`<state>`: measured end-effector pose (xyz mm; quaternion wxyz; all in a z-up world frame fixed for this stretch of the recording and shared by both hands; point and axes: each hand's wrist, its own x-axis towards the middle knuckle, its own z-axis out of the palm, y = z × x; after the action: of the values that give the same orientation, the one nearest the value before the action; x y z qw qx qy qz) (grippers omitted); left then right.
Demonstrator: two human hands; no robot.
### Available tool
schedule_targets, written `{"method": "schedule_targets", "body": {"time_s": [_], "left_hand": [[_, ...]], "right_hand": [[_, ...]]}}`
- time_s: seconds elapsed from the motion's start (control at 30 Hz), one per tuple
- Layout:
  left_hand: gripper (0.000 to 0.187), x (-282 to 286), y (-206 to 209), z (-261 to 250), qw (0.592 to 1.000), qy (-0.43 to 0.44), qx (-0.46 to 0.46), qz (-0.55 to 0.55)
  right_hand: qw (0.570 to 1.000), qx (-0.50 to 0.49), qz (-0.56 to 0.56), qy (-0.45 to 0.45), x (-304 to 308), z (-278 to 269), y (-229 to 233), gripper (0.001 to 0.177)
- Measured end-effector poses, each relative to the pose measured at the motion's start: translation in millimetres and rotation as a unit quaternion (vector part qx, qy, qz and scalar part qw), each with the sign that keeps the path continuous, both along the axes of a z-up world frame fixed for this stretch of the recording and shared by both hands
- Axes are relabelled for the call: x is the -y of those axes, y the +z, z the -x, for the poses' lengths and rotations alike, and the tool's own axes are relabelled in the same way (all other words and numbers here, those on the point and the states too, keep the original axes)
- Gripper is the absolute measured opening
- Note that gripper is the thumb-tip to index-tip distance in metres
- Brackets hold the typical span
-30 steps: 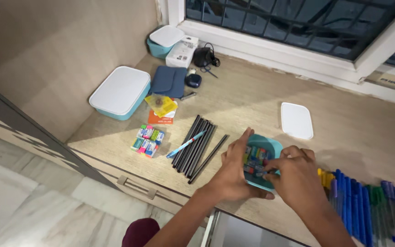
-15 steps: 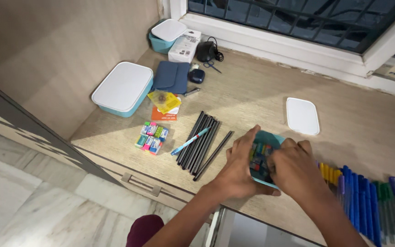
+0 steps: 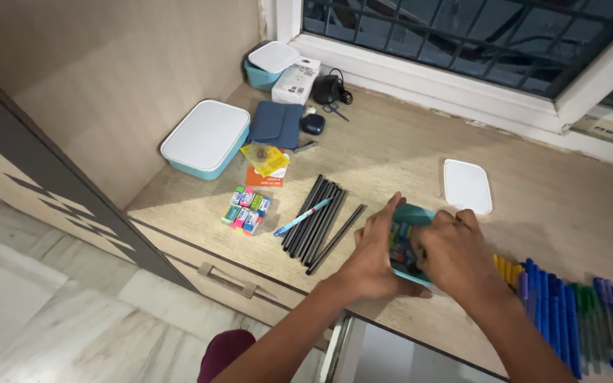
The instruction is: The person sorts pens and small items on a desk, then places them into a light blue container. They handle pens, small boxes, and a container lid, arranging items by type and color before packing them.
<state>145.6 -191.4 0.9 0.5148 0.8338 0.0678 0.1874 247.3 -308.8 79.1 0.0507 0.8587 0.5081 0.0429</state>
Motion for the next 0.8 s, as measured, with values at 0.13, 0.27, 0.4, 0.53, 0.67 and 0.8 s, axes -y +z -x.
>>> {"method": "schedule_targets", "body": {"time_s": [0.13, 0.27, 0.4, 0.53, 0.67, 0.8], "left_hand": [[0.162, 1, 1, 1, 0.999, 0.006, -0.025, 0.02], [0.165, 2, 3, 3, 1.0, 0.02, -0.004, 0.007], [0.169, 3, 6, 9, 0.999, 0.018, 0.03, -0.002], [0.132, -1, 7, 25, 0.984, 0.131, 0.124, 0.009], [0.045, -41, 11, 47, 0.9, 0.287, 0.328, 0.027], [0.029, -96, 13, 83, 0.834, 0.448, 0.321, -0.011]], "right_hand": [[0.999, -0.035, -0.002, -0.017, 2, -3, 4, 0.01], [0.996, -0.057, -0.061, -0.026, 2, -5, 17, 0.012], [0.987, -0.029, -0.157, -0.021, -3, -1, 35, 0.015], [0.963, -0.106, -0.241, -0.064, -22, 12, 45, 0.028], [0.928, -0.21, -0.303, -0.056, -58, 35, 40, 0.027], [0.917, -0.281, -0.283, 0.016, -104, 68, 22, 0.022]]}}
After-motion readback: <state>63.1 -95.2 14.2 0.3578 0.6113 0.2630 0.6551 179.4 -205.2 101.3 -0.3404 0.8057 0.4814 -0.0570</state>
